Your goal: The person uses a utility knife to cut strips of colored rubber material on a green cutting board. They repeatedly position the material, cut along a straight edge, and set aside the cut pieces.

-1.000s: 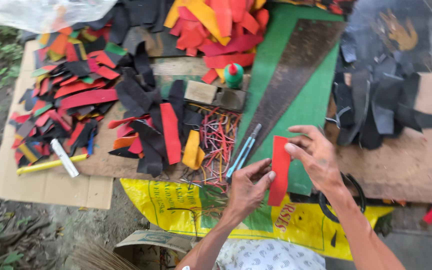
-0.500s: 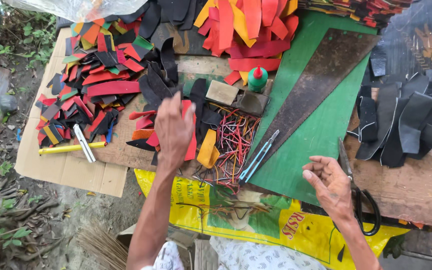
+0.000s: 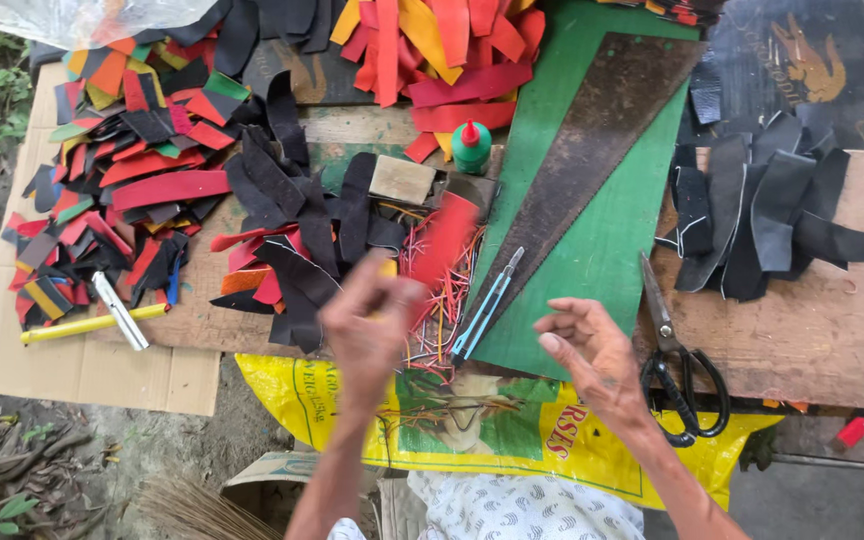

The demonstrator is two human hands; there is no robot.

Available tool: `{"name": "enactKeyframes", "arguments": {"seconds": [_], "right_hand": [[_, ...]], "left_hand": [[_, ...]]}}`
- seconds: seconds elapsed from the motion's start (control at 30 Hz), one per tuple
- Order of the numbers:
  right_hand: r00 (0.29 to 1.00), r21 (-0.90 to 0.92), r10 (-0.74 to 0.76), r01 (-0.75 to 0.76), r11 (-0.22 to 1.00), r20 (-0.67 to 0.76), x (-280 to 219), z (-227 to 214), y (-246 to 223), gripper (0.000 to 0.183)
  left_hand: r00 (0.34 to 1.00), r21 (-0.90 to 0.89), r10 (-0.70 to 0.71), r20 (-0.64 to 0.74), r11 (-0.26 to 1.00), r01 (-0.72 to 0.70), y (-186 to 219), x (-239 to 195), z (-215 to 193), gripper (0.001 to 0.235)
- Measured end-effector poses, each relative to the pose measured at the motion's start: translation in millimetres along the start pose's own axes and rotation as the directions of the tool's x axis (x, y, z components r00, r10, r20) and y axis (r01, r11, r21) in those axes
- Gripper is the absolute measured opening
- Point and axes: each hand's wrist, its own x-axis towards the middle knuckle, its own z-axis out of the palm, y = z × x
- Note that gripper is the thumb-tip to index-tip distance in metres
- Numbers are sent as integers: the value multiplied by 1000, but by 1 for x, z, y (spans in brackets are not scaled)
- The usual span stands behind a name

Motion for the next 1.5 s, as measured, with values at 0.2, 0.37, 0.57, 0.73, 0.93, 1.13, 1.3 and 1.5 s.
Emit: {"name": "enactKeyframes", "arguments": {"seconds": [0.2,0.37,0.57,0.73,0.93,1.13,1.3,1.5], "right_hand": [[984,64,-84,96,993,-159,4,-5,-1,41],[977,-433,-194,139,891,-86,14,-34,-9,70],[928,-682,-373,290,671,27,-12,-34,-10,58],[887,-746,-429,400,533,170,-17,-34,-1,69],[876,-779,-452,400,484,169,-15,-33,11,68],[881,-773,-426,414,481,207,-16,-38,9,73],[869,-822,-448,405,400,210,-17,-36,12,74],[861,-833,-467,401,380,202,-1,-29,15,72]], "left_hand": [[964,104,119,240,984,-147,11,-46,85,46],[940,503,201,277,803,-320,-11,-36,78,63],[963,588,60,264,781,-210,-35,-29,64,44],[978,495,90,187,851,-173,-28,-41,45,32],[964,595,-61,259,796,-110,-28,-53,50,46],[911,406,-309,274,896,182,-30,-14,27,35],[805,-168,-417,422,837,521,-20,25,-5,22],[811,-395,-470,350,711,582,-13,5,1,23]]}}
